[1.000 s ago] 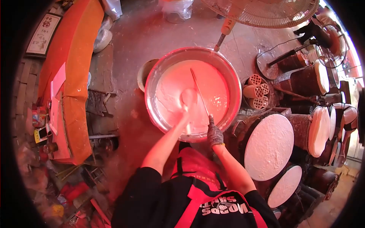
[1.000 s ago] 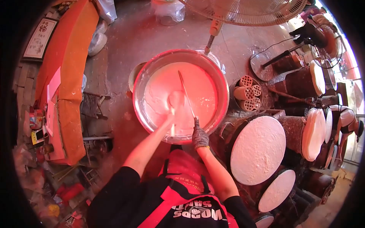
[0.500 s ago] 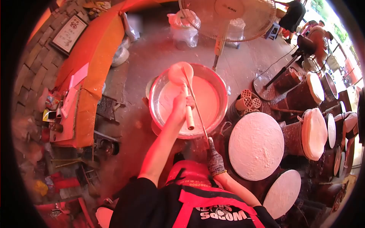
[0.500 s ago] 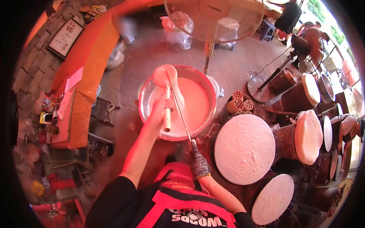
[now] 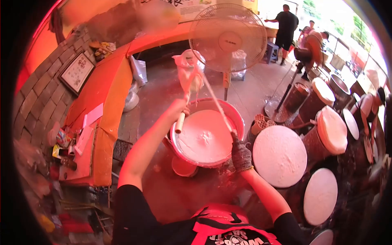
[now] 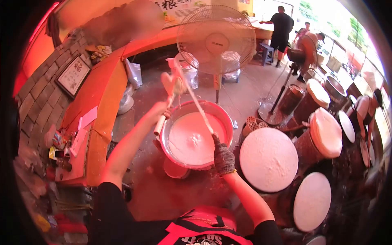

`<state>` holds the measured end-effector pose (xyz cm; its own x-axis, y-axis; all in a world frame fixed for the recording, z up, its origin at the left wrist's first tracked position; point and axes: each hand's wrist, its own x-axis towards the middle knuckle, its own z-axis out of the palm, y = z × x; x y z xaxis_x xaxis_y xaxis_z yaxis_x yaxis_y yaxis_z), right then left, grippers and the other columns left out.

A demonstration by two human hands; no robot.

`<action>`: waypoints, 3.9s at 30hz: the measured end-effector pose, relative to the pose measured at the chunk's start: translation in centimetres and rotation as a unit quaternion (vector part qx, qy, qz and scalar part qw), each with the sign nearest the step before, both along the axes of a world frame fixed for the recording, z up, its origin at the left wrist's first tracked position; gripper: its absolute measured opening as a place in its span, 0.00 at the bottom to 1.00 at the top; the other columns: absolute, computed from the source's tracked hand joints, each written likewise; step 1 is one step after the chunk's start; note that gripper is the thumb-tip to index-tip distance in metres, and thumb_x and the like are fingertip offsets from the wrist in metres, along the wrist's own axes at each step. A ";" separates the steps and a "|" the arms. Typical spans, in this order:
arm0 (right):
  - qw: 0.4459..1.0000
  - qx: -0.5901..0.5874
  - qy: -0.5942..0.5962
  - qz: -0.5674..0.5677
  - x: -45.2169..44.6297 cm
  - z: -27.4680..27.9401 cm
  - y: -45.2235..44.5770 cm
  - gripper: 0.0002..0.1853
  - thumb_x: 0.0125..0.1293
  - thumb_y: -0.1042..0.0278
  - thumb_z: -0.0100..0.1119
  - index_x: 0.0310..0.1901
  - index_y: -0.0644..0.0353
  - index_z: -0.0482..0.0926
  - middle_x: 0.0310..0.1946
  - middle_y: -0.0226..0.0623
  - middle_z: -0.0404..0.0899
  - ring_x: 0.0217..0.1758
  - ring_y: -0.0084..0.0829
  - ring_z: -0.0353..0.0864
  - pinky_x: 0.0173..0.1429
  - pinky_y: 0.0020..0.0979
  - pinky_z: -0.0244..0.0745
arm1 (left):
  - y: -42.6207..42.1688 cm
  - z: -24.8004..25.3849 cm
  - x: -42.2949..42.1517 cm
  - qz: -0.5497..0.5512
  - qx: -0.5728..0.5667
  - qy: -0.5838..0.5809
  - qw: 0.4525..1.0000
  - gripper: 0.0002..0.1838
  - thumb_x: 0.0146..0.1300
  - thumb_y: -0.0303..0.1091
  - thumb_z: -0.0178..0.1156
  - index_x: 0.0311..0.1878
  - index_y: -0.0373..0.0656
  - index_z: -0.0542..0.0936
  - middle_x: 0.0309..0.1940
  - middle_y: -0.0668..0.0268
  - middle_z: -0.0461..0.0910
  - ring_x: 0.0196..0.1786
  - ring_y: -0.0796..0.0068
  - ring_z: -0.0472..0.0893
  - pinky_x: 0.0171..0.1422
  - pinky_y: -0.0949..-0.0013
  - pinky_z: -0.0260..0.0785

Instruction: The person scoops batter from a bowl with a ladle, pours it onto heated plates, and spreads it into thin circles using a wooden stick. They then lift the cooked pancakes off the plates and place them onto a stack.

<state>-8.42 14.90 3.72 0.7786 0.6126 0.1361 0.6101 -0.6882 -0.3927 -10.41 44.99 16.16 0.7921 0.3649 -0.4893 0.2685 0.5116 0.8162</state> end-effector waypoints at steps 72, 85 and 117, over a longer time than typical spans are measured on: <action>0.344 0.583 -0.119 -0.726 -46.6 -13.8 -66.0 0.22 0.66 0.61 0.46 0.62 0.41 0.62 0.20 0.32 0.72 0.20 0.29 0.72 0.24 0.28 0.66 | -104.0 -9.1 -23.0 -0.526 0.401 -0.618 0.425 0.02 0.46 0.22 0.53 0.22 0.40 0.73 0.24 0.58 0.70 0.31 0.55 0.73 0.34 0.56 0.63; 0.285 0.443 -0.248 -0.813 -36.5 -13.1 -70.4 0.19 0.63 0.65 0.52 0.56 0.53 0.71 0.16 0.23 0.63 0.12 0.17 0.55 0.16 0.22 0.53 | -85.1 -12.7 -17.0 -0.737 0.093 -0.145 0.653 0.05 0.58 0.33 0.54 0.32 0.42 0.72 0.18 0.70 0.65 0.17 0.78 0.64 0.19 0.74 0.55; 0.439 0.530 -0.015 -0.726 -46.9 -10.2 -74.6 0.16 0.62 0.69 0.53 0.52 0.58 0.75 0.33 0.25 0.78 0.31 0.18 0.70 0.38 0.22 0.68 | -75.8 -17.5 -23.9 -0.480 -0.049 0.244 0.841 0.09 0.57 0.36 0.60 0.39 0.45 0.75 0.29 0.71 0.73 0.29 0.76 0.74 0.36 0.72 0.72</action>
